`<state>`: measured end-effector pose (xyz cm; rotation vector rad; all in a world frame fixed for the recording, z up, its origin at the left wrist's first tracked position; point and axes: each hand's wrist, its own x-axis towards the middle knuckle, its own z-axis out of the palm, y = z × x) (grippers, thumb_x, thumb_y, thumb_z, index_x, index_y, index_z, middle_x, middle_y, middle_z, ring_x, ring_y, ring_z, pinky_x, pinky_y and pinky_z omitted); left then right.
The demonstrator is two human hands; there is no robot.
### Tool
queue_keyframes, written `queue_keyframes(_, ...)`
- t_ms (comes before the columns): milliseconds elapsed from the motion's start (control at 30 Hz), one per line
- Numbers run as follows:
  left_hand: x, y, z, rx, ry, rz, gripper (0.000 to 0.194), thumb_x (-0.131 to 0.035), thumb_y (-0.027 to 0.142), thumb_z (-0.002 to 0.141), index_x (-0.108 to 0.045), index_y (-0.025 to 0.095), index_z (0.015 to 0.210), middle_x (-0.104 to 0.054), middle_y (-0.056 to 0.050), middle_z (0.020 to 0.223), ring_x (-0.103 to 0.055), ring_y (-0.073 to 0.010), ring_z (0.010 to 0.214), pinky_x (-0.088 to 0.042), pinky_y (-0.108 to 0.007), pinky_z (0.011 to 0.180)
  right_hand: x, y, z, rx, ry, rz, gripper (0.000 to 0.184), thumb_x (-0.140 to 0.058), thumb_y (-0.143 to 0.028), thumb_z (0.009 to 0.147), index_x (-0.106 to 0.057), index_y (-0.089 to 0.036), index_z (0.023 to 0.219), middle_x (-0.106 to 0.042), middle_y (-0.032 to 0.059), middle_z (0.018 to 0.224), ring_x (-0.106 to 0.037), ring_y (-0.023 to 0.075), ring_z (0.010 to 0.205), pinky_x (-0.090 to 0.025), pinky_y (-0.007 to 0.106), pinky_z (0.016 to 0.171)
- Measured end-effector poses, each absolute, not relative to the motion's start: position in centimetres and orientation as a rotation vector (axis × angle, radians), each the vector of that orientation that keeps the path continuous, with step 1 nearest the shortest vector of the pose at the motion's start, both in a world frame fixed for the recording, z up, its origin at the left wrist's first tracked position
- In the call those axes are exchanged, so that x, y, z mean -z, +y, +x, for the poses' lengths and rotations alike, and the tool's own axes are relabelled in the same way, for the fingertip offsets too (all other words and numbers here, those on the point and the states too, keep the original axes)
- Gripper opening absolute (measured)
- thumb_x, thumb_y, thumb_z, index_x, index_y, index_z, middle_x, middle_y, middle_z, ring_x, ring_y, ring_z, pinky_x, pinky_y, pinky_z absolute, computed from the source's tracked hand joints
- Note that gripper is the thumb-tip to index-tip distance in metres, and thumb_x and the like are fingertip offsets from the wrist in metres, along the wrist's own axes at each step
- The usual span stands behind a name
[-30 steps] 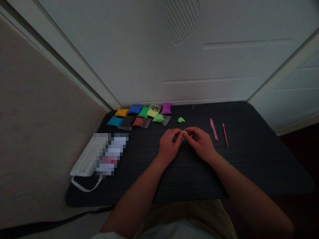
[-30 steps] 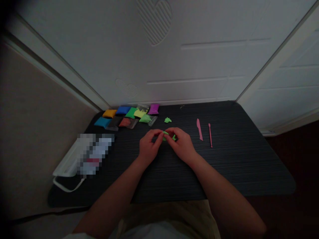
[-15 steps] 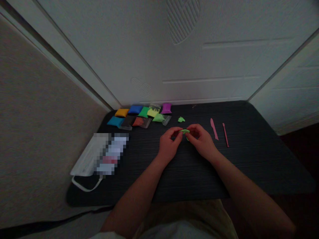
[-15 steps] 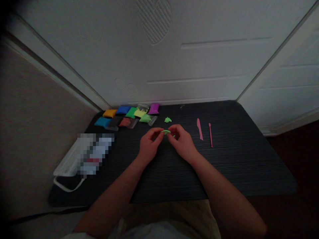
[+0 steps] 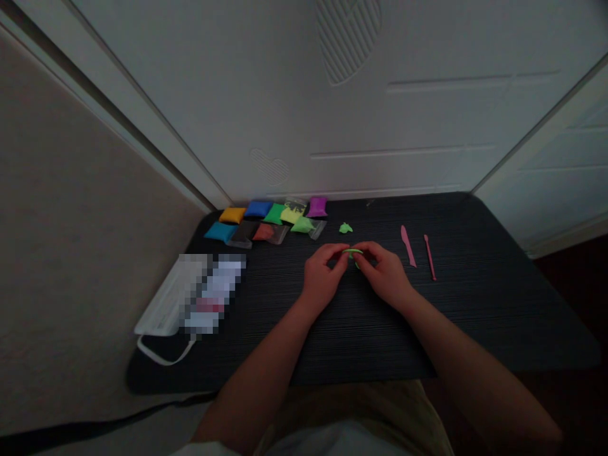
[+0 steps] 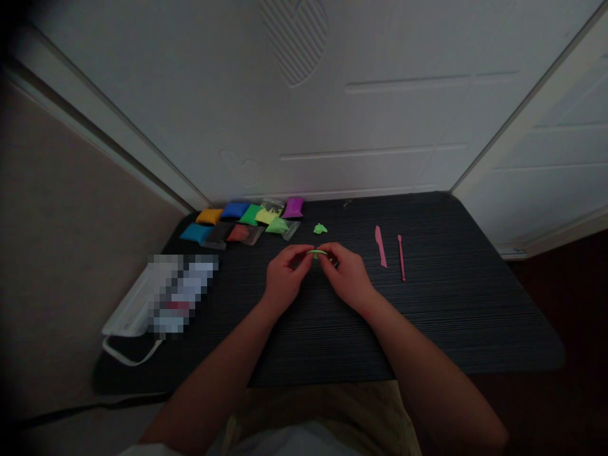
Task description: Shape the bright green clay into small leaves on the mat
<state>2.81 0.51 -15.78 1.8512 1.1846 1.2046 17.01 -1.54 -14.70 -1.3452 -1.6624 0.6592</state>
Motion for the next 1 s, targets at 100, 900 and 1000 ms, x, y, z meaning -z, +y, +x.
queue_keyframes(100,15.88,0.61,2.79,-1.195,1.181,1.821,0.019,-0.053,0.026,0.076,-0.06,0.019,0.092,-0.062,-0.003,0.087,-0.059,-0.0127,0.078,-0.047,-0.026,0.073,14.62,-1.62,16.96,-0.66,-1.707,-1.324,0.021,-0.045,-0.022,0.081,-0.057,-0.022,0.098,-0.063,0.0011,0.091,-0.058,0.0142,0.079,-0.044,0.027,0.071)
queue_keyframes(900,15.46,0.84,2.67,-1.086,1.25,1.752,0.019,-0.053,0.033,0.075,-0.063,0.019,0.085,-0.065,-0.001,0.083,-0.059,-0.0134,0.073,-0.046,-0.027,0.07,14.68,-1.38,17.38,-0.598,-1.694,-1.362,0.016,-0.051,-0.027,0.078,-0.059,-0.021,0.09,-0.064,0.0017,0.084,-0.057,0.0136,0.072,-0.045,0.027,0.067)
queue_keyframes(1000,15.57,0.9,2.64,-1.087,1.223,1.757,0.021,-0.053,0.033,0.075,-0.062,0.02,0.088,-0.065,-0.002,0.086,-0.059,-0.0137,0.075,-0.046,-0.028,0.07,14.57,-1.35,17.42,-0.588,-1.705,-1.349,0.016,-0.05,-0.027,0.079,-0.06,-0.021,0.089,-0.064,0.0017,0.083,-0.057,0.0139,0.072,-0.044,0.027,0.067)
